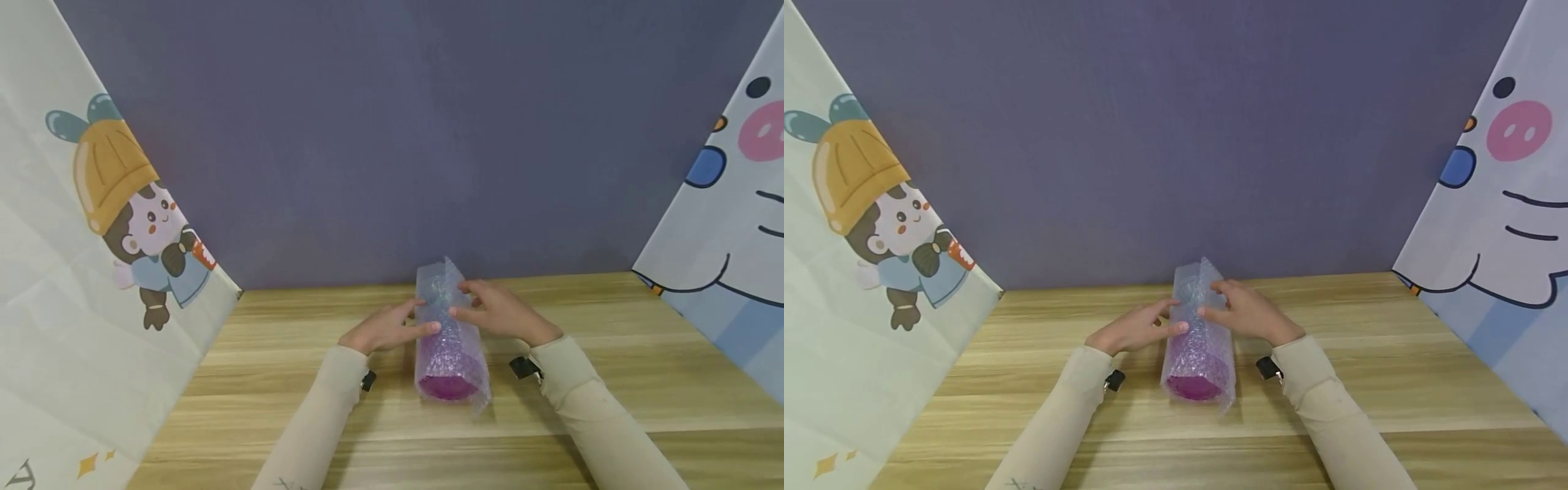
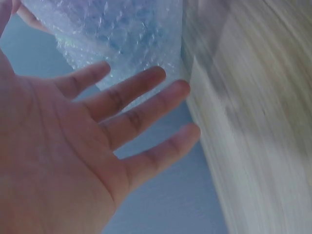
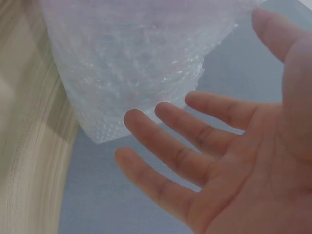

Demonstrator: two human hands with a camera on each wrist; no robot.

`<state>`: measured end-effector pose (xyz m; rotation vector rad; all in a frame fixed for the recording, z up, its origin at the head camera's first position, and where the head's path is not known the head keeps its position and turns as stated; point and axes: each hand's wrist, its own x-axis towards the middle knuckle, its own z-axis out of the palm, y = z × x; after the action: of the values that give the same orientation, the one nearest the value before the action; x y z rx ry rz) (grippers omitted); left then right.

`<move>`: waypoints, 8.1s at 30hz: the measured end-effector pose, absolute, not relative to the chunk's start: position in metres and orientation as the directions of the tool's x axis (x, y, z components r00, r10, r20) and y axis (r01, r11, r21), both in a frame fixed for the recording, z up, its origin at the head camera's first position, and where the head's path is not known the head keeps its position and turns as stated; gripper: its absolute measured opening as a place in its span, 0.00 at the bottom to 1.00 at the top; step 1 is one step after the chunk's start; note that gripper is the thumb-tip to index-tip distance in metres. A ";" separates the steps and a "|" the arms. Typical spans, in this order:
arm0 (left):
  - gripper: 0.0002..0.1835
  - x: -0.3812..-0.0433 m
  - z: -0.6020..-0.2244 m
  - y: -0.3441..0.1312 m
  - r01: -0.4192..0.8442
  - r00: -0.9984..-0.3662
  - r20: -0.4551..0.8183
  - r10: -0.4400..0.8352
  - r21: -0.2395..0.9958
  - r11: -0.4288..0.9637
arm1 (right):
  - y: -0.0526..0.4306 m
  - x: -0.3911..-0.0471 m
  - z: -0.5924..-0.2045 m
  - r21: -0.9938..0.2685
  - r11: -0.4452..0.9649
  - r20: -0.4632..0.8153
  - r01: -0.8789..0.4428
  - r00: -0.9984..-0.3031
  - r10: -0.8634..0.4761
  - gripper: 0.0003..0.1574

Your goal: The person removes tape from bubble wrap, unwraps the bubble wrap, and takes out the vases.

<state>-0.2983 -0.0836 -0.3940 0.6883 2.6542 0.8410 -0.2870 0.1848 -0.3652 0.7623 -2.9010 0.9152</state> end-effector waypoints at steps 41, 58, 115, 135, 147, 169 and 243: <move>0.61 -0.289 -0.399 -0.070 0.277 -0.848 -0.172 0.502 0.663 0.696 | 0.167 -0.290 -0.374 -0.368 0.766 0.398 -0.526 -0.834 -0.382 0.20; 0.61 -0.294 -0.397 -0.063 0.258 -0.858 -0.174 0.484 0.668 0.698 | 0.166 -0.302 -0.382 -0.204 0.767 0.555 -0.608 -0.717 -0.422 0.09; 0.61 -0.311 -0.396 -0.044 0.261 -0.876 -0.153 0.457 0.646 0.717 | 0.177 -0.338 -0.390 -0.175 0.793 0.573 -0.584 -0.715 -0.400 0.05; 0.59 -0.302 -0.394 -0.049 0.252 -0.858 -0.175 0.482 0.675 0.694 | 0.172 -0.326 -0.386 -0.202 0.808 0.572 -0.554 -0.736 -0.361 0.05; 0.59 -0.297 -0.394 -0.053 0.249 -0.852 -0.180 0.492 0.687 0.682 | 0.172 -0.317 -0.382 -0.173 0.772 0.538 -0.612 -0.715 -0.446 0.07; 0.59 -0.298 -0.394 -0.048 0.260 -0.851 -0.175 0.494 0.678 0.687 | 0.169 -0.319 -0.386 -0.136 0.790 0.612 -0.598 -0.677 -0.407 0.04; 0.59 -0.312 -0.393 -0.038 0.192 -0.860 -0.196 0.472 0.733 0.653 | 0.222 -0.342 -0.347 -0.440 0.758 0.293 -0.482 -0.875 -0.386 0.14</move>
<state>-0.3123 -0.0379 -0.3930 0.5249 2.5022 1.0480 -0.3416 0.2215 -0.3473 0.6904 -2.7696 0.7688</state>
